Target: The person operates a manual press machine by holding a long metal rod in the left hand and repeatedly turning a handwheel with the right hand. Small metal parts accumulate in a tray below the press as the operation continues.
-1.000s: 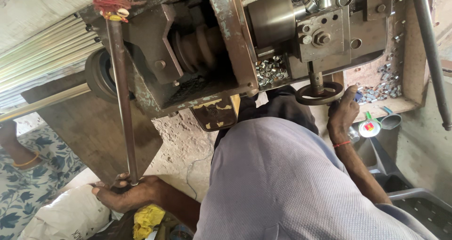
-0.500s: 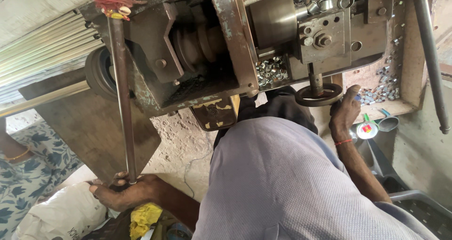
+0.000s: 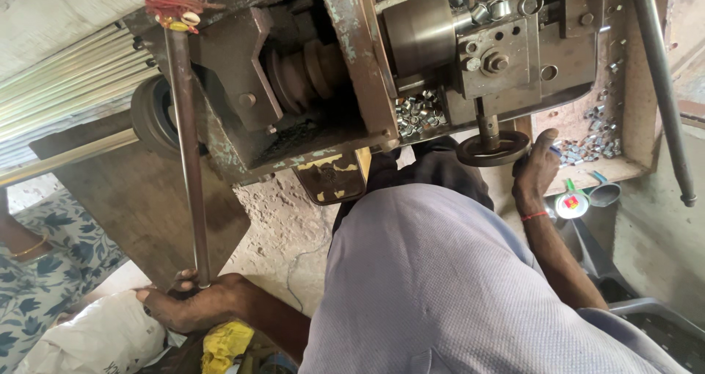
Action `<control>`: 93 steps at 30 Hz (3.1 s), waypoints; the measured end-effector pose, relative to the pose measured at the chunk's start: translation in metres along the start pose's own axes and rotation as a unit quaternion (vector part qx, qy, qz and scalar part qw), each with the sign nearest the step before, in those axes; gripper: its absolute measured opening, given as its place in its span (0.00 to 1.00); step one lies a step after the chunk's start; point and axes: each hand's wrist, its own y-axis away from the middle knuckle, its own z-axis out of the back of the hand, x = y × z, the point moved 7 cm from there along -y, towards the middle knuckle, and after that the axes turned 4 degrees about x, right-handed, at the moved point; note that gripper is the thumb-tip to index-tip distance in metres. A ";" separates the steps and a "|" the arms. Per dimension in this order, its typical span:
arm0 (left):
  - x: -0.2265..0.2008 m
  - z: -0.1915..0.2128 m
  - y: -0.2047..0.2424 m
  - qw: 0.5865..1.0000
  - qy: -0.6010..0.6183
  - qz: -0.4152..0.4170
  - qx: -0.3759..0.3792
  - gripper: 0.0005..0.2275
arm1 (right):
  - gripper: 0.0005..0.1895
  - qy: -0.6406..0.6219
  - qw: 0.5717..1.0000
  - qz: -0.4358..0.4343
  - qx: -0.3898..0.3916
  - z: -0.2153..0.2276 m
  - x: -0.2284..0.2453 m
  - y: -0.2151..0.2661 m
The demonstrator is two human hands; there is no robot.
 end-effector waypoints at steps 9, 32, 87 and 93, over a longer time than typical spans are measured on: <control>-0.006 0.003 0.008 0.999 -0.027 -0.017 -0.034 0.15 | 0.47 -0.010 1.000 -0.010 0.004 -0.005 -0.010 -0.009; 0.028 0.015 -0.018 0.999 0.027 0.014 0.024 0.20 | 0.19 0.149 0.947 0.115 0.260 -0.068 0.006 0.006; -0.031 -0.017 0.177 0.797 -0.221 0.041 0.561 0.24 | 0.28 0.581 0.740 0.200 0.272 -0.003 0.018 -0.041; -0.030 -0.017 0.177 0.809 -0.206 0.059 0.547 0.24 | 0.22 0.361 0.859 0.342 0.119 0.047 0.183 0.001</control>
